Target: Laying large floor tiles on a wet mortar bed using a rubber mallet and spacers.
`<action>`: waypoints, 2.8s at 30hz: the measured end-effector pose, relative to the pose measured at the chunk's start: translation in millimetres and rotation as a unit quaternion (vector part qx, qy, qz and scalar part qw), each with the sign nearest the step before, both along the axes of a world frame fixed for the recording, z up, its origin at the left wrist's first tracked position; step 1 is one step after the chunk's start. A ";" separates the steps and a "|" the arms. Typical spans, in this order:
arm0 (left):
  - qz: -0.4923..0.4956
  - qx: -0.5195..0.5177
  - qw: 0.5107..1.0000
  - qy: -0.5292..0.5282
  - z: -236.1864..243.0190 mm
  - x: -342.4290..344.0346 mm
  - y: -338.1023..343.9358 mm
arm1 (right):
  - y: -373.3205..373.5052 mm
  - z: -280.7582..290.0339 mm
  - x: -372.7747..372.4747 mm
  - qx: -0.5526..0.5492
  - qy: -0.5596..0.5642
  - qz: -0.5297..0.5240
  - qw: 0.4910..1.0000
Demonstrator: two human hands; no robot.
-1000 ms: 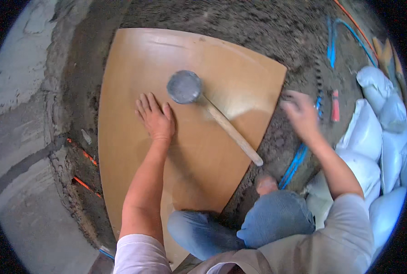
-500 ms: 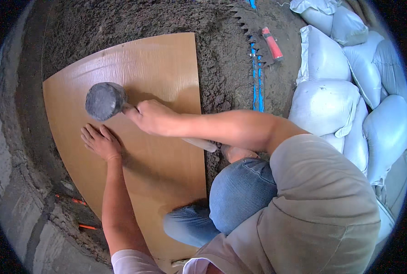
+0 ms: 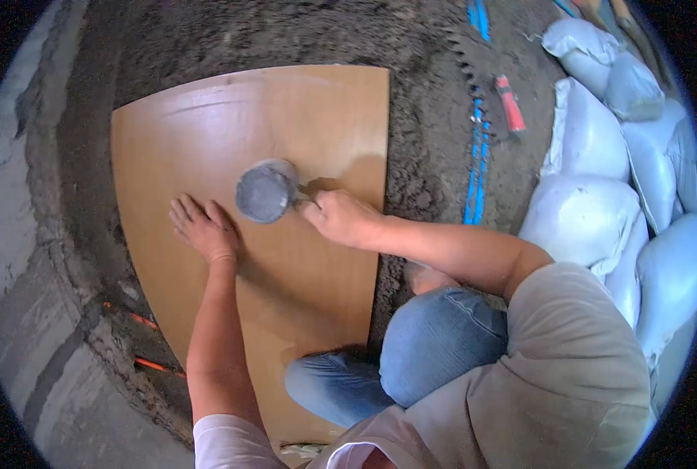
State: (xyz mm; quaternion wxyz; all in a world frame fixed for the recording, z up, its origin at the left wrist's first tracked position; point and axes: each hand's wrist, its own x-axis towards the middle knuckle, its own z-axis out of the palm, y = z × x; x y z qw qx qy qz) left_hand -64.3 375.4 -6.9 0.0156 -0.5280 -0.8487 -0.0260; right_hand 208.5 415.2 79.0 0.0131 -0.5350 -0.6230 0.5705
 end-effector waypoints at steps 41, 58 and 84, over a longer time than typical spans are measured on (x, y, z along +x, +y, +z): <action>0.163 0.055 0.984 -0.035 3.5 -45.9 -58.5 | 31.7 -23.3 -135.7 0.031 0.025 0.020 0.999; -0.091 -0.034 0.993 -0.070 8.8 71.5 -173.4 | -26.4 -14.5 -43.2 0.083 0.023 -0.019 0.996; 0.666 0.070 0.743 0.004 2.9 166.8 -670.9 | -224.6 -7.4 -12.5 -0.058 -0.042 0.230 0.970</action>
